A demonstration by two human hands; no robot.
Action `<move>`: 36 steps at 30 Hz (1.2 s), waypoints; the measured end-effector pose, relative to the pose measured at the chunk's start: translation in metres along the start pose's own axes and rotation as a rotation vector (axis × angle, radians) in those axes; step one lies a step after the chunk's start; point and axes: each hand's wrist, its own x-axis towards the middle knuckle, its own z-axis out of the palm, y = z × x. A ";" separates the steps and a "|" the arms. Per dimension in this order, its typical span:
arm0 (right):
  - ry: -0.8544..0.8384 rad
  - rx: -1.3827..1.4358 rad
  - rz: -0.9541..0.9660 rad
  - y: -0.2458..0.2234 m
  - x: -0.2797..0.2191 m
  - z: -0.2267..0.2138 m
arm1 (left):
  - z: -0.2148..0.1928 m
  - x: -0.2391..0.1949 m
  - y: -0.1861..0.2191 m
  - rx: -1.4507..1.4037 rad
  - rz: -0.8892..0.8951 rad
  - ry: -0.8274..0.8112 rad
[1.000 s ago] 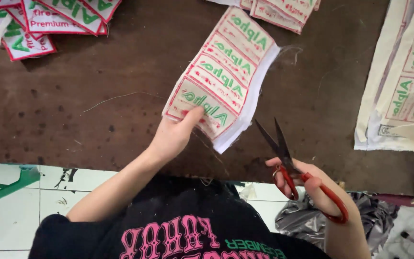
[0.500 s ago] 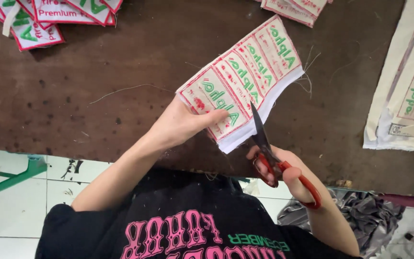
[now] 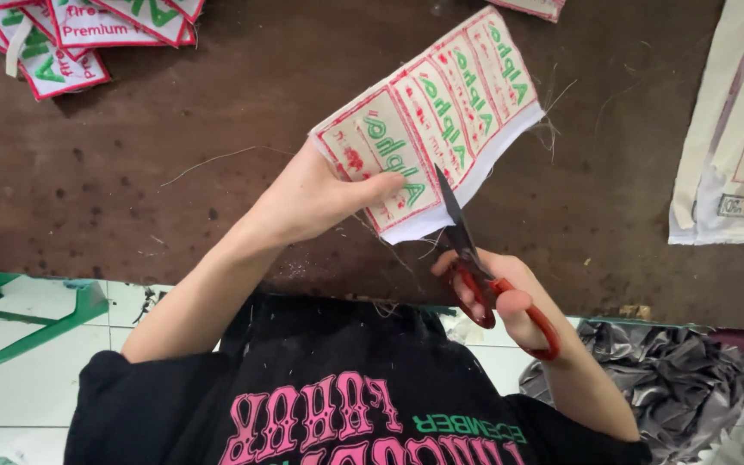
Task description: Cutting individual fabric labels from a printed sheet using scissors at a workbench.
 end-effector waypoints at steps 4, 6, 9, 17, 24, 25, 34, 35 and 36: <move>0.059 -0.021 0.092 0.022 -0.011 -0.011 | 0.001 0.001 0.002 0.026 0.044 -0.012; 0.110 -0.083 0.153 0.026 -0.012 -0.022 | 0.000 0.003 0.003 0.023 0.049 -0.011; 0.067 0.062 0.155 0.031 -0.017 -0.024 | -0.001 0.002 0.006 0.036 0.047 -0.024; -0.130 0.104 0.152 0.017 -0.020 -0.025 | 0.001 -0.003 0.016 0.159 -0.053 0.008; -0.066 -0.041 0.078 0.021 -0.017 -0.016 | -0.002 -0.004 0.019 0.177 -0.061 0.008; -0.066 -0.043 0.076 0.022 -0.016 -0.013 | -0.002 -0.004 0.019 0.178 -0.058 0.009; 0.003 0.001 0.054 0.027 -0.012 -0.005 | 0.000 -0.004 0.012 0.108 -0.085 0.019; -0.012 -0.064 0.034 0.023 -0.011 -0.004 | 0.000 -0.004 0.009 0.080 -0.083 -0.029; -0.026 -0.128 0.015 0.019 -0.011 -0.003 | 0.001 -0.004 0.006 0.051 -0.083 -0.079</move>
